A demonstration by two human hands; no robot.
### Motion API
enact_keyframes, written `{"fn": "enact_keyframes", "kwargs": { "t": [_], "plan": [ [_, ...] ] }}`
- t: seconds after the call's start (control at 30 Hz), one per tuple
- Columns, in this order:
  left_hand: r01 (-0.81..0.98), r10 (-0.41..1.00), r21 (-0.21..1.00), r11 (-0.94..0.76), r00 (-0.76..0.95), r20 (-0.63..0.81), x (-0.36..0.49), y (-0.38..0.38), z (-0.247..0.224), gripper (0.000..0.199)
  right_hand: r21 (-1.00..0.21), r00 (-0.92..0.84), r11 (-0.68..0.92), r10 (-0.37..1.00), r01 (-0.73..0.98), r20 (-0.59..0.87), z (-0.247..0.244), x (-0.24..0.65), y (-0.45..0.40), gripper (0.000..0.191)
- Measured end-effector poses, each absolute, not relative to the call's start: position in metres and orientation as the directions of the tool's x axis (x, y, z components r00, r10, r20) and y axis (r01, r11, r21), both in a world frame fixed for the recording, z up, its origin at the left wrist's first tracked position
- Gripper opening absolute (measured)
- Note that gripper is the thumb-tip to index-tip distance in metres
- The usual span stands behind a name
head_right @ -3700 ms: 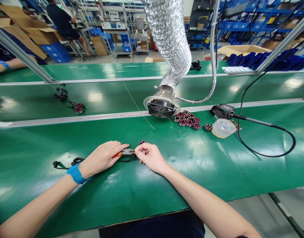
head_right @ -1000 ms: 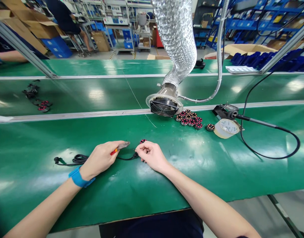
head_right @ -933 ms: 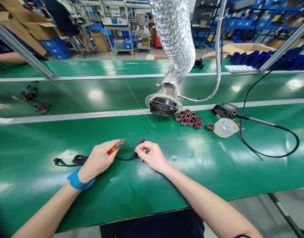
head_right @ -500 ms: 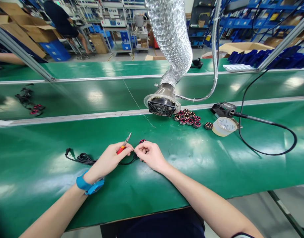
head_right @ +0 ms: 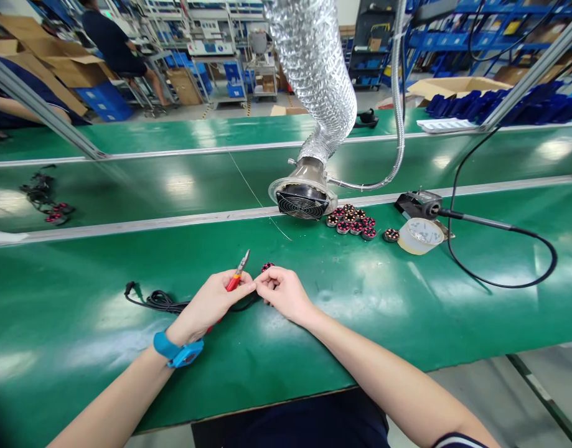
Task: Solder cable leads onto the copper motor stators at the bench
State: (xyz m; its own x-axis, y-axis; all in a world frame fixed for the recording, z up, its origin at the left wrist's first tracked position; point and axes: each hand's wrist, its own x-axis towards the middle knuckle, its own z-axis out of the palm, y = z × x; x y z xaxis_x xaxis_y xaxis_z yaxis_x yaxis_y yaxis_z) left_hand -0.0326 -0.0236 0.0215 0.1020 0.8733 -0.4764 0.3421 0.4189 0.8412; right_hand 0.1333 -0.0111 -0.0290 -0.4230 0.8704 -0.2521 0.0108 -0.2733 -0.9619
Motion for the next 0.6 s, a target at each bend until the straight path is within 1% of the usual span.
{"fn": "enact_keyframes", "kwargs": {
  "t": [0.2,0.4,0.5,0.6],
  "plan": [
    [0.456,0.886,0.820,0.346,0.128,-0.445,-0.033,-0.025,0.020,0.035,-0.964,-0.420,-0.264,0.875,0.006,-0.242,-0.029,0.133,-0.011,0.021],
    [0.581,0.914,0.782,0.226,0.152,-0.377,-0.029,-0.025,0.023,0.034,-0.968,-0.403,-0.250,0.884,0.016,-0.235,-0.030,0.133,-0.011,0.018],
    [0.552,0.916,0.800,0.234,0.149,-0.371,-0.030,-0.024,0.027,0.034,-0.963,-0.406,-0.268,0.879,0.011,-0.249,-0.029,0.133,-0.011,0.021],
    [0.503,0.932,0.819,0.275,0.071,-0.356,-0.035,-0.023,0.031,0.031,-0.965,-0.403,-0.263,0.882,0.007,-0.243,-0.029,0.132,-0.011,0.025]
  ]
}}
